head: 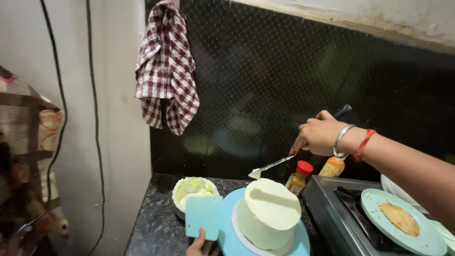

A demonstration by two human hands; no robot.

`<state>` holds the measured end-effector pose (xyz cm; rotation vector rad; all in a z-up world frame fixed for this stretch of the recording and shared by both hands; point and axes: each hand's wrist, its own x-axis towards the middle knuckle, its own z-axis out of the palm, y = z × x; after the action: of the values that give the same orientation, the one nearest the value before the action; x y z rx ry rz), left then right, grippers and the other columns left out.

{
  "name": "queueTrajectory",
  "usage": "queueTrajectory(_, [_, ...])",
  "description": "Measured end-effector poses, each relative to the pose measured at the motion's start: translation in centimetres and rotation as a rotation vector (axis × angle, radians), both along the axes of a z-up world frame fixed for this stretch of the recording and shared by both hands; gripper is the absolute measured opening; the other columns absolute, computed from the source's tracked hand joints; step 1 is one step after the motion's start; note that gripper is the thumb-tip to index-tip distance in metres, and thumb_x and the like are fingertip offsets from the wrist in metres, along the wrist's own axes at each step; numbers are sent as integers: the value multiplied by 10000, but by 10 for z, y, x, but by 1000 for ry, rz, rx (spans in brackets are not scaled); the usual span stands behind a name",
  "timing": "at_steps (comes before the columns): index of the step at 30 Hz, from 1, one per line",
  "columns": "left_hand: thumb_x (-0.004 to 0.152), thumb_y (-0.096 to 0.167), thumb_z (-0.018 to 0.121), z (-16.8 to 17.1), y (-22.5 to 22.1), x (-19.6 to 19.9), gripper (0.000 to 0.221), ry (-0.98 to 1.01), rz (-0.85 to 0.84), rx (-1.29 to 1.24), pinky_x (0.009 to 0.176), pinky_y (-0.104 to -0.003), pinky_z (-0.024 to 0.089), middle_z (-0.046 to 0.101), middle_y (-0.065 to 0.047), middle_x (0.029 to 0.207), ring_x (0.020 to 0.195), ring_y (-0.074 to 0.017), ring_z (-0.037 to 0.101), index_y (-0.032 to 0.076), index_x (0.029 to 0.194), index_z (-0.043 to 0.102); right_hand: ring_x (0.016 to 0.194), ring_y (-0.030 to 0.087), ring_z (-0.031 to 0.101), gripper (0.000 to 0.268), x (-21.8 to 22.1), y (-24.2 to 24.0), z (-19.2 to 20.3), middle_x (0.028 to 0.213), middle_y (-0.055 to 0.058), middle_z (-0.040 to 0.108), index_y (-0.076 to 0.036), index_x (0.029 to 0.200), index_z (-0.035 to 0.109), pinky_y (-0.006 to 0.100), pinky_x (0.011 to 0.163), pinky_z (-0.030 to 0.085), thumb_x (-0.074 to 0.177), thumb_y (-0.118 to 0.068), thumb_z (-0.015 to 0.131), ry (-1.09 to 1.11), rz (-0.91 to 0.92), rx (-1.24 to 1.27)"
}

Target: The person applies frosting to a cake on a rotating stand using a knife and smooths the sides and top with a plastic scraper.

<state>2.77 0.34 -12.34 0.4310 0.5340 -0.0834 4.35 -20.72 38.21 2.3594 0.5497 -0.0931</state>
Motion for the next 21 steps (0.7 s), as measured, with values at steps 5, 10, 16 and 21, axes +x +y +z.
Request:
queueTrajectory(5, [1023, 371, 512, 72, 2, -24, 566, 110, 65, -82, 1173, -661, 271, 500, -44, 1513, 1389, -284, 430, 294, 1575, 414, 1126, 71, 576, 474, -31, 2, -1, 1099, -117, 682, -458, 1176, 772, 421, 1133, 245, 872, -148, 583, 3, 192, 35])
queueTrajectory(10, [993, 343, 529, 48, 4, -18, 548, 1, 84, 31, 1180, -616, 338, 558, -77, 1513, 1442, -321, 472, 232, 1525, 454, 1099, 101, 582, 482, -38, 13, -3, 1083, -69, 675, -422, 1178, 774, 433, 1131, 240, 855, -113, 593, -1, 299, 17])
queueTrajectory(16, [997, 340, 501, 117, -8, -59, 578, 68, 138, -103, 1156, -780, 237, 427, -97, 1575, 1461, -361, 335, 225, 1559, 429, 1091, 120, 590, 448, -40, 17, -5, 1005, -58, 692, -397, 1101, 810, 415, 1113, 281, 817, -105, 625, -3, 381, 30])
queueTrajectory(21, [962, 410, 537, 161, 14, -68, 630, -20, 309, 4, 1103, -856, 141, 402, -68, 1569, 1477, -330, 343, 199, 1539, 397, 1088, 150, 580, 483, -46, 21, -6, 1018, -34, 682, -388, 1114, 810, 437, 1101, 271, 784, -72, 653, 3, 422, -36])
